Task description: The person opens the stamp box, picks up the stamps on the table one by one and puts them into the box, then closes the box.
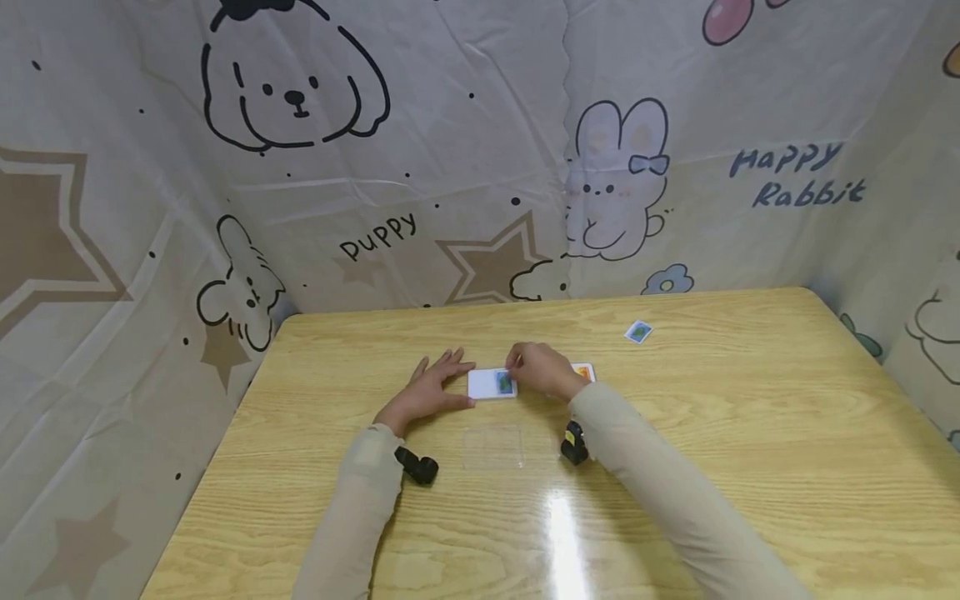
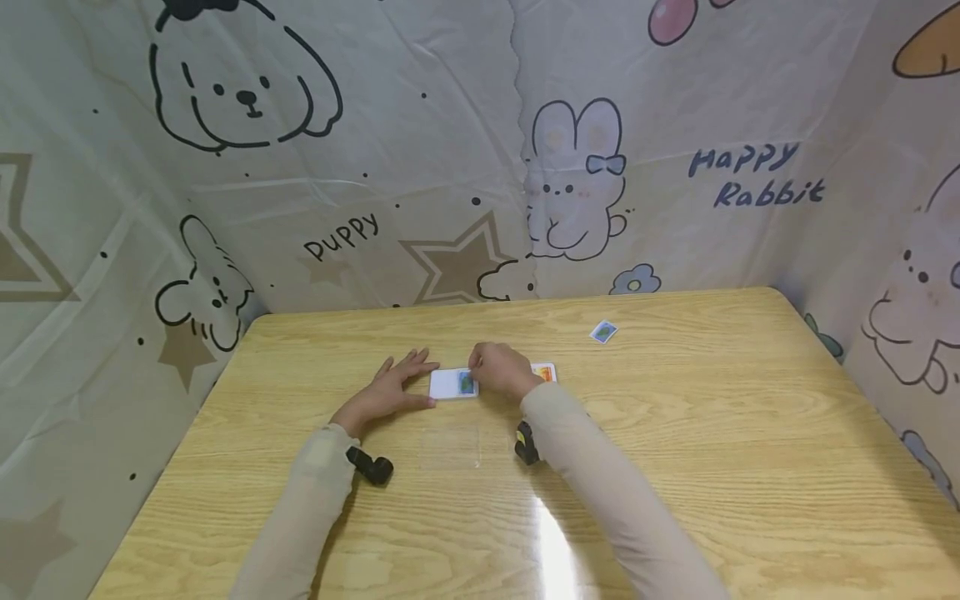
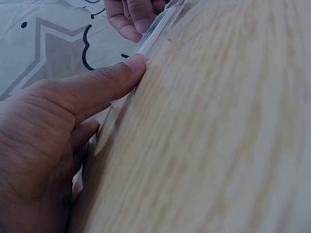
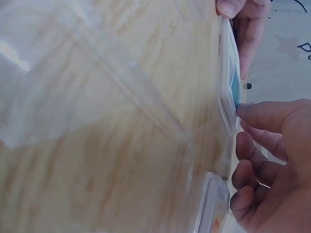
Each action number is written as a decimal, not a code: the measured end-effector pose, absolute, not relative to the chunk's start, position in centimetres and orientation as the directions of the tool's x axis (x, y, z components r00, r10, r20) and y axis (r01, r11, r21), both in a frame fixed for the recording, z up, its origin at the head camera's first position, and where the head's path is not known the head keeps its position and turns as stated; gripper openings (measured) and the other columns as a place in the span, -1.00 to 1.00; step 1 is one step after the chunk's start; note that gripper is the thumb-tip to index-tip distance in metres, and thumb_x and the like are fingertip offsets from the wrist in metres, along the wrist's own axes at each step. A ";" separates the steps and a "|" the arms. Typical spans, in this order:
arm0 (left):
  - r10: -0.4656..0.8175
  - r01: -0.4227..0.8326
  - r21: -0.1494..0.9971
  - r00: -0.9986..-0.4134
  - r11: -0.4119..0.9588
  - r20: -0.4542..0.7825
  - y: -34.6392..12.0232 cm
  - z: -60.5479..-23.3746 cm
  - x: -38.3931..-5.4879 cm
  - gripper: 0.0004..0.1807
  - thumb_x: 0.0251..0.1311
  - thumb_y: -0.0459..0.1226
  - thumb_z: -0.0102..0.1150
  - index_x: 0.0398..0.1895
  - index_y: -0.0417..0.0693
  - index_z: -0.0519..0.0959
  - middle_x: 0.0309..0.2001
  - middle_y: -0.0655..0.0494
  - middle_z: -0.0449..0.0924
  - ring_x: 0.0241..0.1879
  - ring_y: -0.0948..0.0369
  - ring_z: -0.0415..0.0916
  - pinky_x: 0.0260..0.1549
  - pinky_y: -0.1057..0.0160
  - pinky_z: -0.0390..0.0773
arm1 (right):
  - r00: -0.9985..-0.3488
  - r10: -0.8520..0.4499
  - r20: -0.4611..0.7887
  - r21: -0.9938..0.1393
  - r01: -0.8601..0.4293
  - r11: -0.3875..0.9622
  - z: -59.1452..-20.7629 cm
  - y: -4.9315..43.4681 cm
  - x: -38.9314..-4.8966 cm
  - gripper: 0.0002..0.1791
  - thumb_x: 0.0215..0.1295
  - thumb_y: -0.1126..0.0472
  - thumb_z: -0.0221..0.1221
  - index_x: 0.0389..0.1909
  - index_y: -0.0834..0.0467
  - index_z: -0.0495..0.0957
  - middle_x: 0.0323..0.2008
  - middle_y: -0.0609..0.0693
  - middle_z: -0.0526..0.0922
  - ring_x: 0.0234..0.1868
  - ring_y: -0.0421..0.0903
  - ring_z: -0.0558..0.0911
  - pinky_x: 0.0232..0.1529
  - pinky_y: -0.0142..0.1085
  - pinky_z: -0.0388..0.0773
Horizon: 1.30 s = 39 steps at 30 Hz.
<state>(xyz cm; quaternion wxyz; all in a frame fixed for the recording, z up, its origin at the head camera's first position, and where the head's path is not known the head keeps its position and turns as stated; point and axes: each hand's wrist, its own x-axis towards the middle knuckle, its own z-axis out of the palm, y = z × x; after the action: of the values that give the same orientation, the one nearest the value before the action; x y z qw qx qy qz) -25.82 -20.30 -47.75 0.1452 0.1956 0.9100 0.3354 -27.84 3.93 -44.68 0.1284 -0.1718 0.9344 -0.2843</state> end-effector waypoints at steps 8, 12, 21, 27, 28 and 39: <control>0.459 0.263 0.670 -0.879 0.694 -0.130 -20.0 -47.7 -25.7 -0.20 0.13 0.02 0.32 0.43 0.09 0.27 0.56 0.09 -0.14 0.57 0.10 -0.32 0.48 -0.07 -0.51 | -0.919 -0.379 -0.109 -0.632 -0.231 0.740 -43.6 6.4 -28.2 -0.73 0.37 0.12 0.12 -0.03 0.19 0.55 -0.18 0.13 0.64 -0.42 -0.13 0.51 -0.44 -0.35 0.43; 0.460 0.266 0.673 -0.880 0.690 -0.124 -20.1 -47.7 -25.5 -0.21 0.13 -0.01 0.32 0.43 0.07 0.28 0.56 0.09 -0.14 0.57 0.11 -0.32 0.48 -0.06 -0.52 | -0.928 -0.358 -0.109 -0.656 -0.203 0.727 -43.4 8.6 -28.9 -0.70 0.39 0.12 0.10 0.02 0.22 0.51 -0.23 0.14 0.60 -0.53 -0.17 0.43 -0.55 -0.37 0.36; 0.441 0.248 0.673 -0.888 0.697 -0.130 -20.5 -47.9 -25.5 -0.20 0.12 0.00 0.33 0.43 0.08 0.28 0.56 0.09 -0.13 0.57 0.12 -0.32 0.48 -0.05 -0.52 | -0.967 -0.245 -0.068 -0.651 -0.143 0.746 -43.0 13.4 -30.7 -0.61 0.40 0.12 0.09 0.11 0.29 0.47 -0.21 0.17 0.53 -0.30 -0.04 0.47 -0.29 -0.26 0.44; 0.443 0.252 0.679 -0.889 0.690 -0.120 -20.8 -48.0 -25.5 -0.20 0.11 0.01 0.34 0.42 0.07 0.29 0.56 0.06 -0.11 0.56 0.09 -0.30 0.48 -0.07 -0.50 | -0.980 -0.188 -0.057 -0.614 -0.114 0.781 -43.7 16.2 -31.2 -0.53 0.41 0.06 0.08 0.20 0.28 0.44 -0.09 0.21 0.53 -0.15 0.04 0.49 -0.13 -0.13 0.47; 0.447 0.255 0.680 -0.887 0.687 -0.119 -20.8 -48.0 -25.4 -0.20 0.11 0.01 0.34 0.42 0.07 0.29 0.56 0.06 -0.12 0.56 0.08 -0.31 0.48 -0.08 -0.50 | -0.982 -0.181 -0.055 -0.610 -0.110 0.784 -43.9 16.6 -31.2 -0.51 0.41 0.06 0.07 0.21 0.28 0.43 -0.07 0.22 0.53 -0.13 0.06 0.49 -0.11 -0.11 0.47; 0.459 0.271 0.664 -0.880 0.696 -0.122 -20.4 -47.9 -25.7 -0.20 0.13 0.01 0.31 0.44 0.10 0.26 0.56 0.10 -0.14 0.57 0.11 -0.33 0.48 -0.07 -0.51 | -0.993 -0.117 -0.010 -0.565 -0.090 0.820 -44.6 19.8 -31.1 -0.43 0.41 0.02 0.07 0.31 0.26 0.35 -0.10 0.27 0.55 -0.12 0.13 0.48 -0.08 0.01 0.45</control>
<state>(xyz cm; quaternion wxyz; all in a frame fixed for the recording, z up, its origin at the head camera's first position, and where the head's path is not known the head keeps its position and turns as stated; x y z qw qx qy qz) -25.66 -20.41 -47.86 0.1404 0.2005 0.9102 0.3341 -31.14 19.78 -44.64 0.0223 -0.0542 0.9537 -0.2949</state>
